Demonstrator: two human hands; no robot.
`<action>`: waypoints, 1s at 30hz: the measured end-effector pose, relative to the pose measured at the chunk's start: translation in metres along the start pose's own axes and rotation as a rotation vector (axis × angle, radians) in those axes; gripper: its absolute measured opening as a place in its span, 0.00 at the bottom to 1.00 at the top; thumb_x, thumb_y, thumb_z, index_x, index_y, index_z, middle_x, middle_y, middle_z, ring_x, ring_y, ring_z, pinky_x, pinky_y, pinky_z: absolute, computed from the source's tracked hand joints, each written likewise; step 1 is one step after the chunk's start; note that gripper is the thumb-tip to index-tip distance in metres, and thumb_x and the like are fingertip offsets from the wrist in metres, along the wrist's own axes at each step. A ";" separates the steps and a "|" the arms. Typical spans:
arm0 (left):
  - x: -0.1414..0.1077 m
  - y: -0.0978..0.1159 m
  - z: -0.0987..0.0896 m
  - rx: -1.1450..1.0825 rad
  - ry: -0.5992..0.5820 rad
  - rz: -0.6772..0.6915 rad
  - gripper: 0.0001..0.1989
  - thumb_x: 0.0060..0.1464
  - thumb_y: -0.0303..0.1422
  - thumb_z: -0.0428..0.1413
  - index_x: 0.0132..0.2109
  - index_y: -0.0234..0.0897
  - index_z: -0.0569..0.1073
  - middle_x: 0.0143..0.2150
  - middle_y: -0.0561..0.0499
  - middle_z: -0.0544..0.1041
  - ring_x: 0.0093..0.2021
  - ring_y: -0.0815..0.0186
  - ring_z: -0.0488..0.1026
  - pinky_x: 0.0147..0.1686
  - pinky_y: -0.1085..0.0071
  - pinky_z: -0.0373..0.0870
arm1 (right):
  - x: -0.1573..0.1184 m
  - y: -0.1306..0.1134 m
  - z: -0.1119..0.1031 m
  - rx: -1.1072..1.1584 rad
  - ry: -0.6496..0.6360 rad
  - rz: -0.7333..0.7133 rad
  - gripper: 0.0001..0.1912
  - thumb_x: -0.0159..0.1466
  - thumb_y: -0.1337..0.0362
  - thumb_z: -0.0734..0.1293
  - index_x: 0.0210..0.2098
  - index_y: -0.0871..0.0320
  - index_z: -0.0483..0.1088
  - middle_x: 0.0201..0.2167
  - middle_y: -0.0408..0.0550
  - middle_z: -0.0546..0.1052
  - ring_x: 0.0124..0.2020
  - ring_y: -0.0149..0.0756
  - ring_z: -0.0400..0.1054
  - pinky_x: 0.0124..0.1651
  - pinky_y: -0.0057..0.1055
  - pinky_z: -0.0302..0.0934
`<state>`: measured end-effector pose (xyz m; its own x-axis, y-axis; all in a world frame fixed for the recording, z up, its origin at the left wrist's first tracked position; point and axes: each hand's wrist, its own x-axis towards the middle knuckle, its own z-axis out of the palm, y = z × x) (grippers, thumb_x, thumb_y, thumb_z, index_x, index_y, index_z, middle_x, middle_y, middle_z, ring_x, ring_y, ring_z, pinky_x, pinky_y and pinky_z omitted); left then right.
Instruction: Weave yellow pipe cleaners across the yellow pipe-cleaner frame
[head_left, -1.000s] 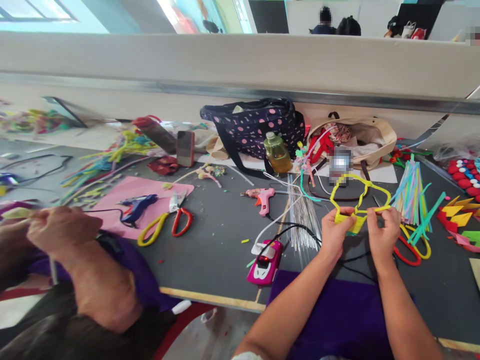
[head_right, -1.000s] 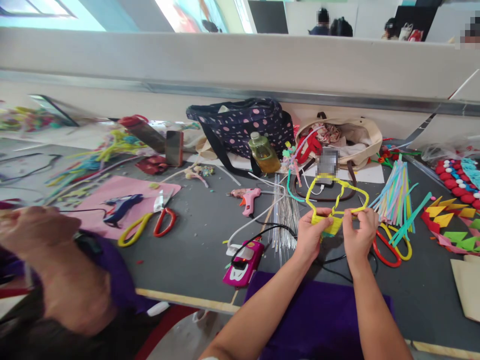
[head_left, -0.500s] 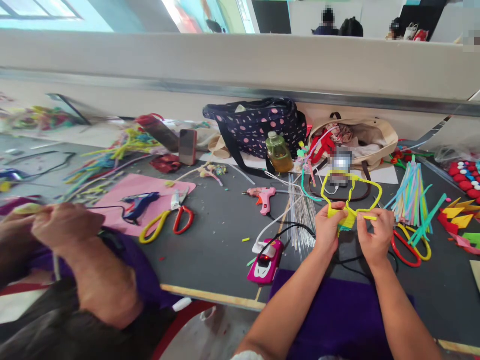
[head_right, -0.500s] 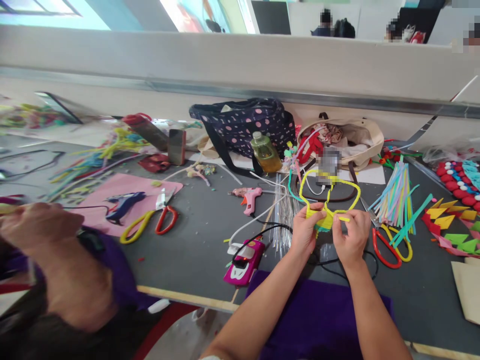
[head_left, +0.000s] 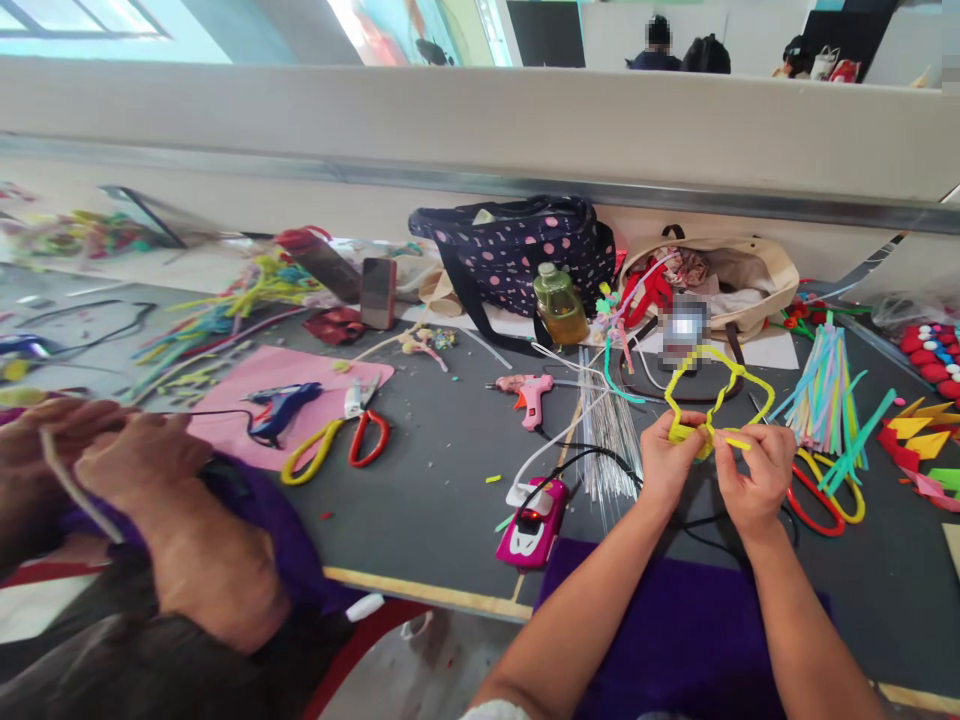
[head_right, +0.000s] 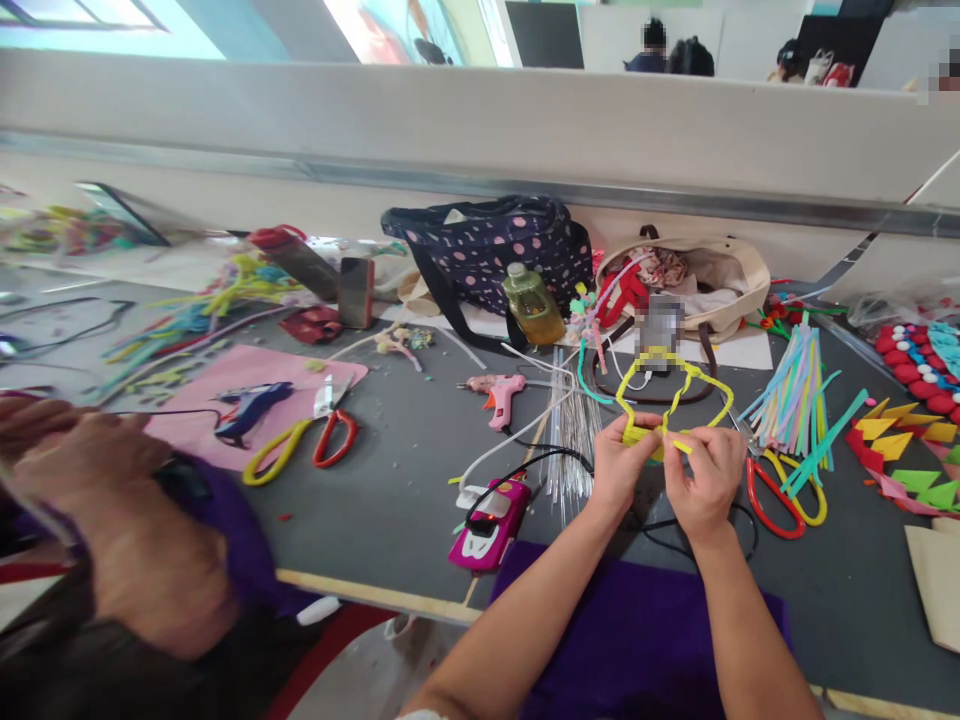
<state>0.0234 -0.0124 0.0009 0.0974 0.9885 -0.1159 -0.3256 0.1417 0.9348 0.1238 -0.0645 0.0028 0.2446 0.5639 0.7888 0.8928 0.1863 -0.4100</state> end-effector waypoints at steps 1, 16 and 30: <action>0.000 0.000 0.000 -0.024 -0.001 -0.016 0.07 0.37 0.29 0.63 0.30 0.34 0.78 0.25 0.53 0.74 0.25 0.71 0.67 0.28 0.75 0.65 | 0.000 0.000 0.000 0.008 0.004 0.011 0.03 0.62 0.63 0.67 0.32 0.53 0.74 0.29 0.46 0.70 0.35 0.38 0.63 0.41 0.38 0.59; 0.005 0.005 -0.001 -0.515 0.054 -0.249 0.17 0.30 0.26 0.67 0.33 0.33 0.75 0.27 0.53 0.76 0.25 0.71 0.72 0.30 0.73 0.66 | 0.000 0.002 0.019 0.611 0.103 0.633 0.10 0.59 0.57 0.68 0.27 0.58 0.72 0.27 0.43 0.70 0.32 0.34 0.65 0.37 0.32 0.60; 0.002 0.005 0.000 -0.478 0.040 -0.237 0.15 0.33 0.27 0.66 0.33 0.33 0.75 0.27 0.53 0.76 0.25 0.70 0.72 0.29 0.73 0.66 | -0.001 0.001 0.022 0.680 0.139 0.710 0.11 0.58 0.57 0.69 0.28 0.59 0.71 0.28 0.43 0.71 0.31 0.33 0.65 0.38 0.31 0.60</action>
<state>0.0220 -0.0093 0.0054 0.1871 0.9264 -0.3269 -0.6924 0.3604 0.6251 0.1162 -0.0468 -0.0088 0.7196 0.6323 0.2870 0.1258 0.2878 -0.9494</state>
